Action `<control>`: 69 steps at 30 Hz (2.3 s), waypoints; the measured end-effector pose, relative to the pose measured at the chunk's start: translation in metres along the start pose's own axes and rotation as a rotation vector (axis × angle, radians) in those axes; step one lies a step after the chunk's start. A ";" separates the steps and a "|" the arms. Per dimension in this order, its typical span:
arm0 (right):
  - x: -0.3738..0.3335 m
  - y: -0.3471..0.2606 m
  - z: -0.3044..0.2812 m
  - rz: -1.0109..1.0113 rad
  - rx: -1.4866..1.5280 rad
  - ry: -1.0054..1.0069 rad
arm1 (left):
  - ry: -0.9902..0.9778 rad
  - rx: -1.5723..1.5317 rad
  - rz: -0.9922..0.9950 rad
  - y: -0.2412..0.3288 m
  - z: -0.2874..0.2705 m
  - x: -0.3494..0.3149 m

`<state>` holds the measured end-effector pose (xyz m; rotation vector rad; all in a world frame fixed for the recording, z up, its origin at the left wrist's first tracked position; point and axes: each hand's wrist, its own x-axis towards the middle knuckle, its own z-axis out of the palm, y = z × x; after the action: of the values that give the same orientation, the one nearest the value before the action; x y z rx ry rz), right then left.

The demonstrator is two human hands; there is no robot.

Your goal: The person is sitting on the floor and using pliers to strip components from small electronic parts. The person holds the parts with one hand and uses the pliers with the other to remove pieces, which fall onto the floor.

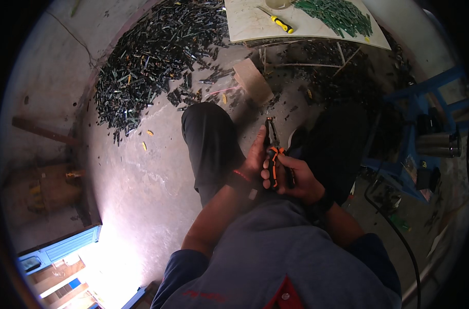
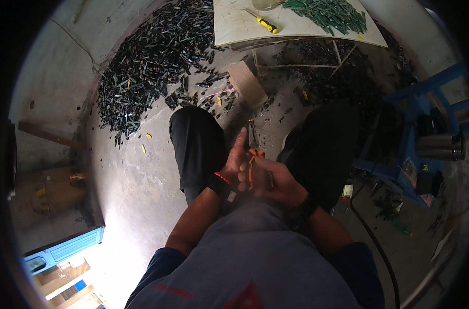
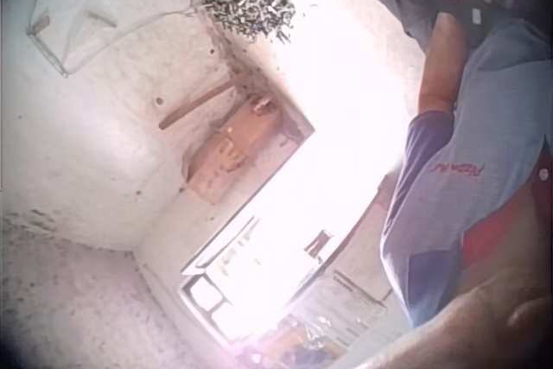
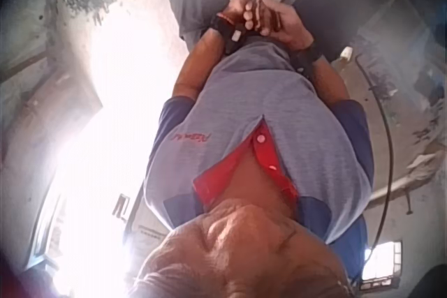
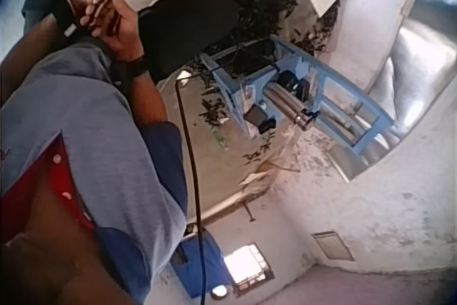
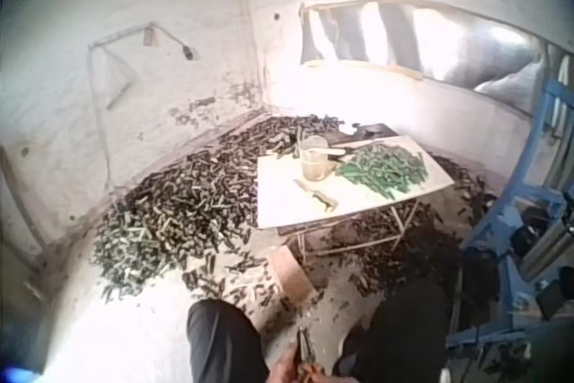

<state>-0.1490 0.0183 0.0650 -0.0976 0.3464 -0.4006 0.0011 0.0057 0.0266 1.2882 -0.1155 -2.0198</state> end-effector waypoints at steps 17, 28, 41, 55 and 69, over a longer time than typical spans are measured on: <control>0.001 -0.001 -0.005 0.016 -0.067 0.028 | -0.001 0.127 0.112 0.006 0.009 -0.013; 0.003 0.000 -0.009 0.036 -0.041 0.023 | 0.022 0.095 0.065 0.006 0.010 -0.011; -0.001 0.002 -0.008 0.044 -0.035 0.172 | 0.075 0.233 0.140 0.008 0.014 -0.018; -0.012 -0.023 -0.003 0.109 -0.417 0.168 | 0.071 0.191 0.158 -0.003 -0.003 -0.003; -0.030 -0.047 0.009 0.106 -0.818 0.370 | -0.193 0.114 0.065 0.000 -0.004 -0.002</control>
<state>-0.1890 -0.0127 0.0908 -0.8076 0.8646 -0.1482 0.0048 0.0079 0.0262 1.1397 -0.3631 -2.1037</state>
